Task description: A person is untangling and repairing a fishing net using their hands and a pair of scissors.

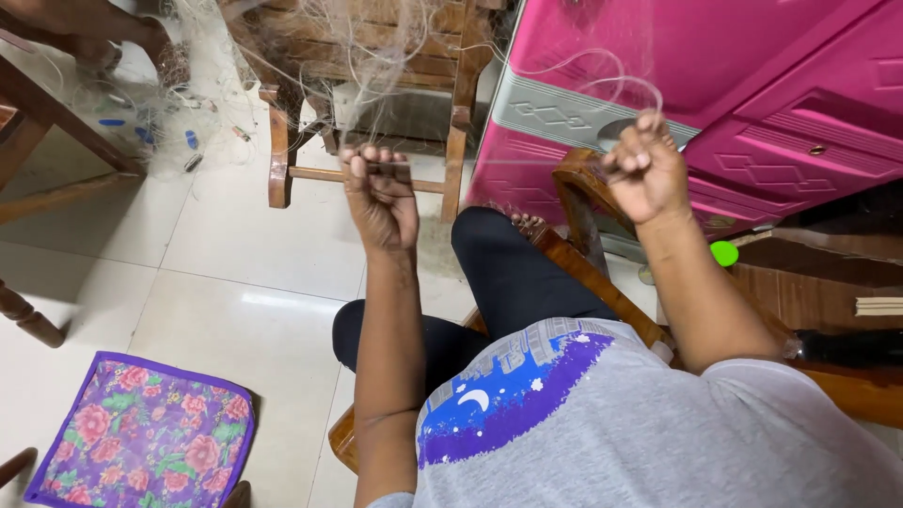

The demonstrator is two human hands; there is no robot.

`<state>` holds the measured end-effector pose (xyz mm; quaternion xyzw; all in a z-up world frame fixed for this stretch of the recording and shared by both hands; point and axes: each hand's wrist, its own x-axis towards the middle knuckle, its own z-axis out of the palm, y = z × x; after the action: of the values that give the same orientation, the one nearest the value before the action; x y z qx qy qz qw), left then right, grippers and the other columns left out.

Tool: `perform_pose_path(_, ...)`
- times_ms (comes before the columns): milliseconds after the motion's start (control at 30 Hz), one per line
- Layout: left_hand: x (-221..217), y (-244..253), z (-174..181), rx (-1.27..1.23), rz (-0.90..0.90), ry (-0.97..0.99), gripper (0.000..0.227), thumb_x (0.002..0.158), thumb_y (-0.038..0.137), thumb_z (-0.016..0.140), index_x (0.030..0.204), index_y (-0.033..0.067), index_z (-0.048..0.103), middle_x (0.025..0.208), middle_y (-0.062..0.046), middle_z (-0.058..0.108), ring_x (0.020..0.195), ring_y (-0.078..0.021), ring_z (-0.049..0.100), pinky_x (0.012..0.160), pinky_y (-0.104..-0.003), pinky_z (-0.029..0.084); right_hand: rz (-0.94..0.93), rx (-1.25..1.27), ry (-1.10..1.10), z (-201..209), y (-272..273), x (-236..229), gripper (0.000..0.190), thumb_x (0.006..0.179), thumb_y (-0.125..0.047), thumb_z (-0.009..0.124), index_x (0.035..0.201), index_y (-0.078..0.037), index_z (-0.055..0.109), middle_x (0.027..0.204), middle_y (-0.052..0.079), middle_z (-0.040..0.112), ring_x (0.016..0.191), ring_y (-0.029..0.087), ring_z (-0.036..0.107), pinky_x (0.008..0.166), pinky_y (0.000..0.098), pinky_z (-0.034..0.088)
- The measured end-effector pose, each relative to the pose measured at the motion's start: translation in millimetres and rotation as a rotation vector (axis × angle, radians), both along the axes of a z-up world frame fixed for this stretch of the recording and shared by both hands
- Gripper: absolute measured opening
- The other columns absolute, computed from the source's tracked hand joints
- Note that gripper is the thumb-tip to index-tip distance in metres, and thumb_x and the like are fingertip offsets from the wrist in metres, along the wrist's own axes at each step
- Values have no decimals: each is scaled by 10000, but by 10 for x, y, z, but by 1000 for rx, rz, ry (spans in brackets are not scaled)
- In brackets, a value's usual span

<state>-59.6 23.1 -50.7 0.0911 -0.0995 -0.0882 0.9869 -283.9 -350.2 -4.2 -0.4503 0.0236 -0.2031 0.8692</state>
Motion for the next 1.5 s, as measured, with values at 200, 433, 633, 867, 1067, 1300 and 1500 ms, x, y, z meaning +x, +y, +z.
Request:
perform_pose_path(200, -188, -28, 273, 84, -186, -134, 1047, 1109, 343, 864, 1904, 28, 260, 830, 68, 669, 757, -80, 671, 884, -353, 652, -189, 169, -4, 131, -169, 193, 112, 1263, -369, 724, 1268, -268, 773, 759, -110, 504, 730, 43, 584, 960, 317, 696)
perform_pose_path(433, -314, -294, -90, 187, -219, -175, 395, 1141, 433, 880, 1342, 98, 822, 808, 78, 437, 749, -100, 492, 917, -424, 665, -297, 267, 68, -206, -409, 383, 92, 1232, -339, 765, 1273, -256, 773, 759, -125, 529, 725, 34, 619, 943, 328, 689)
perform_pose_path(633, -722, -751, -154, 383, -198, -251, 193, 1215, 135, 725, 1352, 1, 744, 1139, -139, 786, 1025, -206, 867, 1101, -464, 750, -97, 276, 114, -171, 576, 499, 408, 1179, -495, 731, 1490, -241, 805, 1307, 152, 877, 1168, 309, 909, 1041, 461, 791)
perform_pose_path(867, -1126, -811, 209, 571, -229, -484, 151, 1117, 57, 881, 1262, 20, 864, 1306, -168, 851, 1292, -223, 806, 1166, -431, 642, 170, 157, 163, 330, 1750, 270, 561, 1129, -555, 747, 1457, -101, 783, 1472, 112, 796, 1197, 203, 779, 1078, 370, 676)
perform_pose_path(1067, -923, -789, 43, 530, -163, -475, 365, 1069, 0, 920, 1409, 17, 790, 1455, -164, 747, 1345, -239, 766, 1093, -377, 688, 258, 90, -29, 142, 1324, 137, 339, 1298, -456, 492, 1109, -208, 624, 1098, 114, 773, 1306, 303, 840, 1260, 473, 588)
perform_pose_path(1300, -535, -598, 50, 192, -259, -213, 1059, 1083, 178, 888, 1899, 155, 213, 1989, -256, 256, 1802, -416, 383, 1352, -447, 602, 380, 36, 38, -212, 927, -281, 444, 1326, -507, 387, 980, -244, 478, 419, -43, 458, 488, 222, 701, 999, 543, 694)
perform_pose_path(1500, -194, -82, 365, -53, -264, -189, 1120, 1061, 602, 900, 1925, 180, 326, 1183, 131, 726, 1290, -75, 763, 1513, -693, 442, 217, 27, 16, -509, 343, -249, 343, 1281, -498, 537, 1030, -269, 587, 465, -45, 472, 573, 209, 695, 1010, 544, 702)
